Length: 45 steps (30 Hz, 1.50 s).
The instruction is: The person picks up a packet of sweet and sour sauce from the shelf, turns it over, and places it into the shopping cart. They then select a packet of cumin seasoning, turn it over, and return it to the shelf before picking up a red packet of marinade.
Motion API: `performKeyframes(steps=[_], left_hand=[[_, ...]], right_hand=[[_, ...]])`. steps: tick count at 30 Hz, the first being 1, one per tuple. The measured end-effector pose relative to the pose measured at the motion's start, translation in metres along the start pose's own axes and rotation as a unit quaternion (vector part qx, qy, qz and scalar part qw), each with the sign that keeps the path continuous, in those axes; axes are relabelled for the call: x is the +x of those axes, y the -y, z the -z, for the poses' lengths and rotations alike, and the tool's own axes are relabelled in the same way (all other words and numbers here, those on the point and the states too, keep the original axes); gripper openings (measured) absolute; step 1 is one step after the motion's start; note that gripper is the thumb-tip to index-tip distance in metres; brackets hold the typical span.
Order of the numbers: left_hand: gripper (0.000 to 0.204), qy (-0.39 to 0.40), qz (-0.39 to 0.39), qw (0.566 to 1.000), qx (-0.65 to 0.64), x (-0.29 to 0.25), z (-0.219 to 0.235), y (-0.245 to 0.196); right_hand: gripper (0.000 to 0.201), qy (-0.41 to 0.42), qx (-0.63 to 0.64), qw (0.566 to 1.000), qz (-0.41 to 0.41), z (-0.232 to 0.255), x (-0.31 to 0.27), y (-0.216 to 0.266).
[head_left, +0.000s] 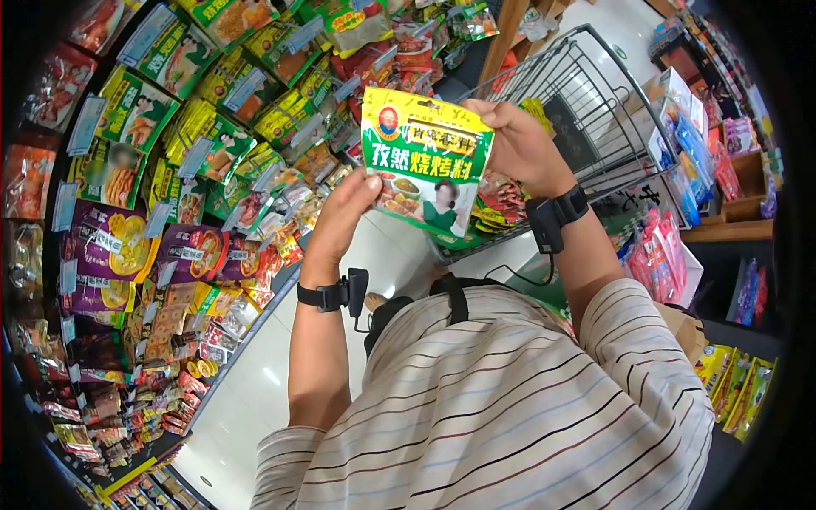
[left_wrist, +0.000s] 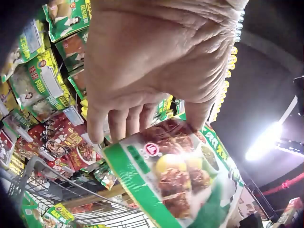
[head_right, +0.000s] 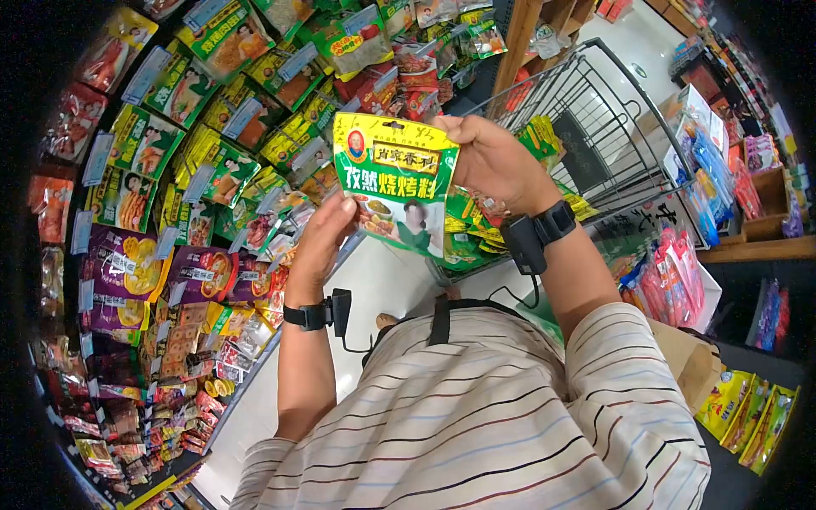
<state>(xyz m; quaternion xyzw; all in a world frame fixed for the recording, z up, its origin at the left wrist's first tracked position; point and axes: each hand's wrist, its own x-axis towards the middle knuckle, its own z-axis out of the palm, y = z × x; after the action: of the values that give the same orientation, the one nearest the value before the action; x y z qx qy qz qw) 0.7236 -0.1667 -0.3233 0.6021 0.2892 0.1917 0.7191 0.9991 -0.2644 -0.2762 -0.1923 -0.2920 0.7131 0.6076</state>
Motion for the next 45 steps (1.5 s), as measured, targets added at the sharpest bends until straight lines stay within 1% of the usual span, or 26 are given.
performKeyframes(steps=[1,2,5,6,8,9,10,13,16,18,21,22,25,26,29,30,33,37,40,43,45], left_hand=[[0.039,0.009,0.023,1.000,-0.011,-0.006,0.001,0.001],[0.035,-0.014,0.028,0.999,-0.020,-0.009,0.001,0.007],[0.032,-0.030,0.021,0.997,-0.067,-0.021,-0.004,0.005],[0.030,-0.050,0.009,0.995,-0.082,-0.024,-0.009,0.002],[0.031,-0.065,-0.001,0.994,-0.086,-0.027,-0.003,0.008],[0.032,-0.074,-0.005,0.993,-0.087,-0.028,-0.002,0.006],[0.031,-0.079,-0.016,0.991,-0.110,-0.031,-0.003,0.005],[0.028,-0.118,-0.036,0.986,-0.115,-0.038,-0.007,-0.002],[0.028,-0.134,-0.046,0.983,-0.112,-0.046,-0.008,-0.005],[0.028,-0.150,-0.048,0.982,-0.108,-0.048,-0.006,-0.001],[0.028,-0.169,-0.047,0.977,-0.118,-0.050,-0.006,0.003],[0.028,-0.176,-0.047,0.975,-0.124,-0.051,-0.006,0.004],[0.028,-0.195,-0.048,0.970,-0.133,-0.051,-0.001,0.014],[0.028,-0.194,-0.043,0.968,-0.155,-0.053,0.001,0.016],[0.028,-0.218,-0.062,0.958,-0.173,-0.059,-0.005,0.012],[0.029,-0.209,-0.064,0.961,-0.172,-0.060,-0.003,0.014],[0.030,-0.227,-0.046,0.957,-0.176,-0.065,0.001,0.022],[0.032,-0.232,-0.036,0.958,-0.164,-0.073,0.003,0.028],[0.036,-0.231,-0.025,0.962,-0.146,-0.076,0.003,0.029],[0.039,-0.226,-0.020,0.965,-0.134,-0.082,0.000,0.024],[0.040,-0.222,-0.028,0.965,-0.135,-0.083,-0.001,0.023]], right_hand=[[0.023,0.010,0.001,1.000,0.009,-0.002,0.003,-0.002],[0.014,-0.045,0.003,0.999,0.007,-0.008,0.001,-0.001],[0.014,-0.057,0.102,0.993,0.013,0.007,0.009,-0.010],[0.027,-0.002,0.114,0.993,0.014,0.006,0.016,-0.012],[0.038,-0.038,0.035,0.999,0.008,-0.001,0.014,-0.013],[0.045,-0.055,-0.005,0.998,0.005,-0.014,0.014,-0.015],[0.057,-0.036,-0.025,0.999,0.008,-0.017,0.015,-0.018],[0.056,-0.055,-0.025,0.998,-0.022,-0.022,0.020,-0.028],[0.054,-0.041,-0.034,0.999,-0.008,-0.029,0.019,-0.039],[0.052,-0.034,-0.031,0.999,-0.001,-0.024,0.024,-0.046],[0.051,-0.041,-0.032,0.998,-0.021,-0.025,0.024,-0.055],[0.046,-0.019,-0.030,0.999,-0.032,-0.024,0.026,-0.056],[0.041,-0.088,-0.125,0.985,-0.079,-0.033,0.021,-0.064],[0.038,-0.087,-0.132,0.982,-0.105,-0.017,0.026,-0.072],[0.036,-0.040,-0.142,0.976,-0.163,-0.021,0.028,-0.085],[0.035,-0.059,-0.158,0.975,-0.148,-0.022,0.028,-0.093],[0.035,-0.084,-0.154,0.970,-0.171,-0.017,0.030,-0.106],[0.035,-0.089,-0.156,0.964,-0.193,-0.022,0.032,-0.108],[0.036,-0.112,-0.178,0.959,-0.191,-0.021,0.032,-0.114],[0.037,-0.084,-0.176,0.966,-0.172,-0.021,0.035,-0.118],[0.037,-0.077,-0.167,0.966,-0.181,-0.021,0.036,-0.121]])
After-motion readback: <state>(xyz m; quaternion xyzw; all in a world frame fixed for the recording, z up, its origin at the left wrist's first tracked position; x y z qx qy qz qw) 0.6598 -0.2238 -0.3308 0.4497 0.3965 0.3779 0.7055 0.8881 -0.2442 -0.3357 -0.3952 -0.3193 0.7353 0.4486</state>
